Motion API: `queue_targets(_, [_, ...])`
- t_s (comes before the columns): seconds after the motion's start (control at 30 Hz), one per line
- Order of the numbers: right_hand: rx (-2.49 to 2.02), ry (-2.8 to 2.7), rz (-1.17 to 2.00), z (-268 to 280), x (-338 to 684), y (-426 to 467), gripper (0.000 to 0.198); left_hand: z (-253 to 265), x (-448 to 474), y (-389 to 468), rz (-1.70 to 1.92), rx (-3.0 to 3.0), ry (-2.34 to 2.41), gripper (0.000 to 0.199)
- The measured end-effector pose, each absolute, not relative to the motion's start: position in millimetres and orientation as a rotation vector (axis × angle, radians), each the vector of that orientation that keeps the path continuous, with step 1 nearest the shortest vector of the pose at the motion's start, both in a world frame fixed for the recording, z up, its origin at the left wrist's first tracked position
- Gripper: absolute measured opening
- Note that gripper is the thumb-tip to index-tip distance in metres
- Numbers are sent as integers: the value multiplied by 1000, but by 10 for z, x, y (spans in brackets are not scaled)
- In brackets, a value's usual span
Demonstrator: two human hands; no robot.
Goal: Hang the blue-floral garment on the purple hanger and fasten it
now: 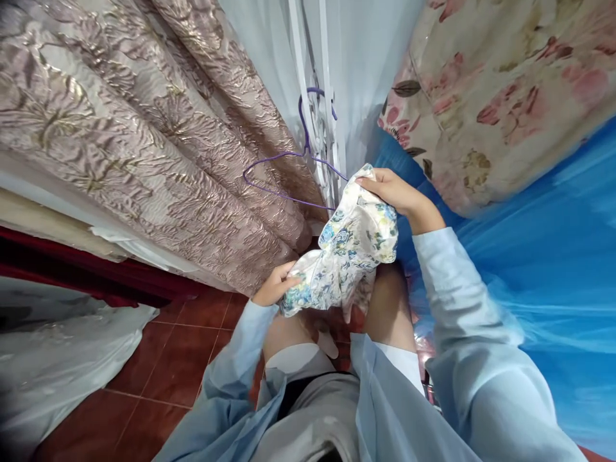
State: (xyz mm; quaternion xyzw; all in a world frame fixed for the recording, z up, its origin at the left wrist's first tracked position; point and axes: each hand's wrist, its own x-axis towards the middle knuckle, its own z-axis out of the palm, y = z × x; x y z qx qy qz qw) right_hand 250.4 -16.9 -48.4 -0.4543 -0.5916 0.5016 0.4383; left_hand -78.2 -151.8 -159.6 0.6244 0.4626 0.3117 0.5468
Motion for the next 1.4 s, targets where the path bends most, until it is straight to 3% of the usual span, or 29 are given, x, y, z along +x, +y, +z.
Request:
queue_targets(0.4, [-1204, -1464, 1200, -327, 2649, -244, 31, -1108, -1783, 360, 858, 1845, 1336, 8])
queue_targets(0.57, [-1180, -1435, 1193, -391, 2653, -187, 34, -709, -1717, 737, 1218, 2118, 1453, 15])
queue_targets(0.7, [-1167, -1433, 1184, -384, 2655, -212, 33, -373, -1398, 771, 1506, 2192, 1434, 10])
queue_targets(0.87, [-1170, -1392, 1165, -421, 2611, -357, 30, -230, -1023, 538, 1396, 2221, 1296, 31])
queue_targets(1.03, [-1160, -1395, 1128, -282, 2572, -340, 28, -286, -942, 190, 1208, 2347, 1285, 31])
queue_targets(1.23, [-1202, -1562, 1058, 239, 2298, -313, 25, -385, -1137, 80, 1400, 2315, 1442, 41])
queue_targets(1.4, [-896, -1906, 1241, 274, 1756, -959, 17, -873, -1152, -117, 1538, 2204, 1559, 52])
